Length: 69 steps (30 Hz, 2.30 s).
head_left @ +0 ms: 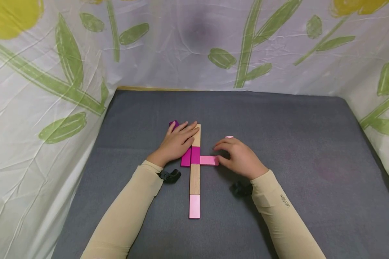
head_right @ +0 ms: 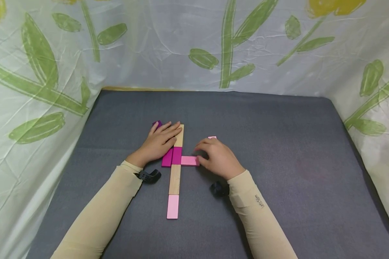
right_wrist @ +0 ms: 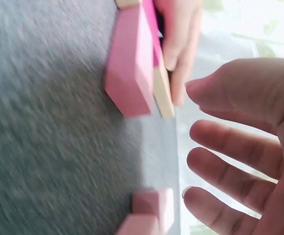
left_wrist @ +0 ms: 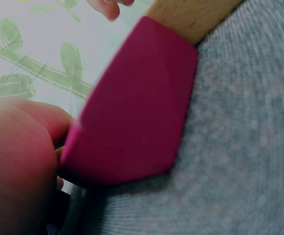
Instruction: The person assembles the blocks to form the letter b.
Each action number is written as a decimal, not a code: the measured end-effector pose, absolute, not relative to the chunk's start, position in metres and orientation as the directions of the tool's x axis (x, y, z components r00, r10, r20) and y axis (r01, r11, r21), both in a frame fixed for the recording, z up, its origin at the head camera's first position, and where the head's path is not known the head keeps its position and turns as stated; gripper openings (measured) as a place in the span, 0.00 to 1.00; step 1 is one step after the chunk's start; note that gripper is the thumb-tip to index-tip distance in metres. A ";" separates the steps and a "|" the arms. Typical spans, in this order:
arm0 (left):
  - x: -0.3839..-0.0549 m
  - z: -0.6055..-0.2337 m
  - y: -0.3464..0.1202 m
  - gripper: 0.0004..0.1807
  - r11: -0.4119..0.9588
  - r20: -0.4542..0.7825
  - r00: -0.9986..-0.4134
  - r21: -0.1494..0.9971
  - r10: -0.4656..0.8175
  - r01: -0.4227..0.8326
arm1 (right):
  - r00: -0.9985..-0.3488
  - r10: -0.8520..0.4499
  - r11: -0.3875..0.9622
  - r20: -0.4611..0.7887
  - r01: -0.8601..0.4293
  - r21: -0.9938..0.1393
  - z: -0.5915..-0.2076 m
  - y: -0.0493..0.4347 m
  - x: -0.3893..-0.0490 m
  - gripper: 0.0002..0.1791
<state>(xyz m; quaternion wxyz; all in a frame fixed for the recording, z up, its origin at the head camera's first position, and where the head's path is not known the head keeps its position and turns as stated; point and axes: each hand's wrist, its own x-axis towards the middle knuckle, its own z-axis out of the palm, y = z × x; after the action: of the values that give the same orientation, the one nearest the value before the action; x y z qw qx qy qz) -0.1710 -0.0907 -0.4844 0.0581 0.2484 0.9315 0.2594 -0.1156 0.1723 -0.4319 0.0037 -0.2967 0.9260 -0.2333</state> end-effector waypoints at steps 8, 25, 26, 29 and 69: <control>-0.172 -0.486 -0.092 0.28 0.732 0.025 -0.868 0.527 0.495 0.432 | -0.872 -0.460 0.786 0.167 -0.487 -0.380 -0.428 0.189 -0.120 0.12; -0.172 -0.487 -0.091 0.27 0.731 0.022 -0.870 0.531 0.493 0.428 | -0.939 -0.332 0.864 0.087 -0.340 -0.372 -0.442 0.196 -0.123 0.16; -0.172 -0.487 -0.091 0.28 0.732 0.020 -0.870 0.530 0.493 0.428 | -0.940 -0.331 0.863 0.078 -0.335 -0.377 -0.443 0.196 -0.123 0.16; -0.172 -0.487 -0.092 0.28 0.735 0.018 -0.870 0.526 0.493 0.428 | -0.942 -0.330 0.858 0.060 -0.326 -0.396 -0.444 0.198 -0.124 0.16; -0.172 -0.491 -0.090 0.28 0.752 0.003 -0.872 0.505 0.489 0.424 | -0.936 -0.353 0.848 0.001 -0.321 -0.421 -0.439 0.201 -0.082 0.29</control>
<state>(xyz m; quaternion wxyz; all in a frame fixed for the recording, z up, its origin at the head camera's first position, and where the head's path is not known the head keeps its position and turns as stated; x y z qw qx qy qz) -0.1718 -0.0899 -0.4909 0.0645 0.2445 0.9337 0.2533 -0.0821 0.2014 -0.4388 0.0380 -0.1754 0.9606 -0.2124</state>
